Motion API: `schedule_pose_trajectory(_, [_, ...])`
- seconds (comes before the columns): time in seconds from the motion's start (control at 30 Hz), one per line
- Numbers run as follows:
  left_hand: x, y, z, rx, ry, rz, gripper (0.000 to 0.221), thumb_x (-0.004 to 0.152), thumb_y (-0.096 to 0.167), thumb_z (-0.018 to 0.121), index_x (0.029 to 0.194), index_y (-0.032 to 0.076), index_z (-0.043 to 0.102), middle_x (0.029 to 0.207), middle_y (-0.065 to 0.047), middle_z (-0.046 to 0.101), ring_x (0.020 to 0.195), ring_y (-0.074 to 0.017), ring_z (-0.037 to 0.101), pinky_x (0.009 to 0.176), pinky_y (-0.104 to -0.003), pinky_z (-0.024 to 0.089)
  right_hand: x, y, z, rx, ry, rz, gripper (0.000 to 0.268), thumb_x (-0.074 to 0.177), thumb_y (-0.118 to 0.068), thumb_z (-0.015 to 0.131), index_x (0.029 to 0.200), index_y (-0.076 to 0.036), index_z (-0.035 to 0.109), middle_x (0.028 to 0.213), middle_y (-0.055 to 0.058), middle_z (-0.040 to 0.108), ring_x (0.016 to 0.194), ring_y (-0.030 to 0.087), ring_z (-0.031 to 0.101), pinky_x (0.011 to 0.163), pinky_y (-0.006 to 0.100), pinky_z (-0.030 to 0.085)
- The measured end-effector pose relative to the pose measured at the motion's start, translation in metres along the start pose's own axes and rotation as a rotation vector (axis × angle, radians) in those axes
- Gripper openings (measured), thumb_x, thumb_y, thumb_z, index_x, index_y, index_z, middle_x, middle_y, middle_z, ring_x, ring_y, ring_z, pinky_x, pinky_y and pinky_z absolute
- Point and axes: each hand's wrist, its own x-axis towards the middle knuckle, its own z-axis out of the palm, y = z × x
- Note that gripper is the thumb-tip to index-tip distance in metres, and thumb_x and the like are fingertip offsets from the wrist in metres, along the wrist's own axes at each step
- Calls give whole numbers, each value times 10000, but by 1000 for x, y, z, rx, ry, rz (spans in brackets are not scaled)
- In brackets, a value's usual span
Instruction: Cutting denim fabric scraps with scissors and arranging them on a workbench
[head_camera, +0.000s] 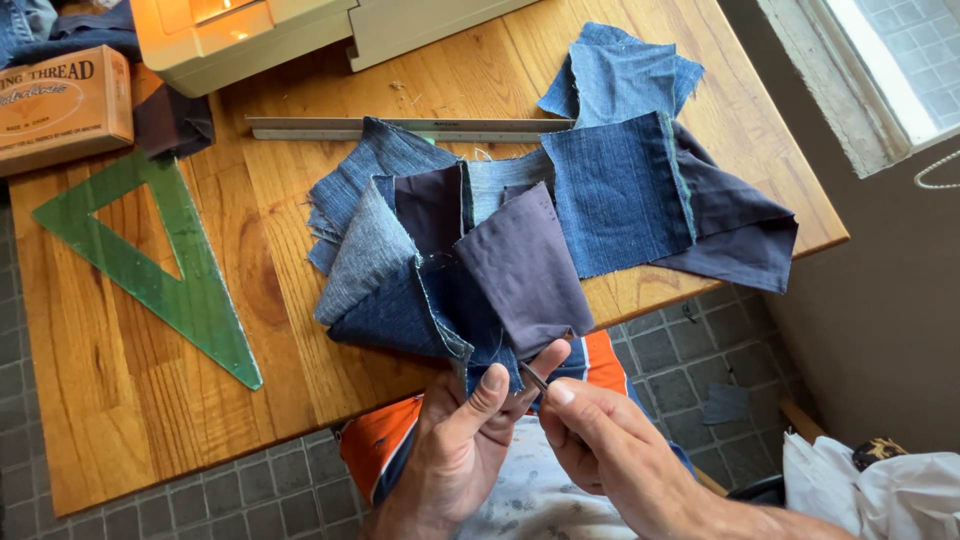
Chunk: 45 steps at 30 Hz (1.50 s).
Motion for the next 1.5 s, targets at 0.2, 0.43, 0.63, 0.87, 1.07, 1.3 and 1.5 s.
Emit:
schedule_pose_trajectory(0.2, [-3,0,0,8,1,-11,271,1191,128,660,1404,-15,749,1433,-181,822,1471,-497,726,1337,-515,528,-1,-1,3,-8,49,50,493,1237,-492,596,877,-176,483,817,-44,349,704,80,263,582,277,182])
schedule_pose_trajectory(0.43, [-1,2,5,42,-34,-37,471,1189,172,641,1572,-101,626,1510,-385,727,1492,-427,705,1350,-471,520,2,4,1,-16,50,-16,540,1248,-477,571,840,-134,484,745,-25,321,644,109,271,541,318,174])
schedule_pose_trajectory(0.63, [0,-1,2,20,-69,-27,542,1200,172,627,1672,-66,510,1539,-396,692,1519,-428,677,1373,-477,490,4,7,1,70,59,-27,486,1259,-404,592,872,-115,540,823,-13,399,727,100,328,591,285,254])
schedule_pose_trajectory(0.87, [1,-1,1,26,-98,-19,580,1201,187,642,1682,-92,477,1561,-395,674,1564,-423,636,1405,-470,441,1,1,5,48,81,-15,514,1264,-411,597,855,-111,508,789,-11,356,684,120,284,553,310,207])
schedule_pose_trajectory(1.07, [2,-4,-1,-22,-143,46,640,1237,138,619,1813,81,345,1732,-225,587,1560,-489,630,1408,-525,441,-1,0,3,28,45,11,509,1267,-417,577,855,-137,470,791,-14,316,667,118,264,554,309,192])
schedule_pose_trajectory(1.3, [2,-2,1,-23,-174,45,665,1241,151,632,1821,69,317,1742,-258,558,1607,-515,573,1440,-549,396,0,2,6,75,97,11,493,1271,-370,602,860,-121,491,806,-1,348,698,124,285,560,310,201])
schedule_pose_trajectory(1.5, [2,-4,-3,-38,-168,65,550,1239,166,672,1743,44,489,1702,-225,622,1616,-524,568,1447,-557,387,-1,2,4,-29,25,-31,551,1242,-457,563,819,-115,477,696,5,314,618,138,263,533,335,187])
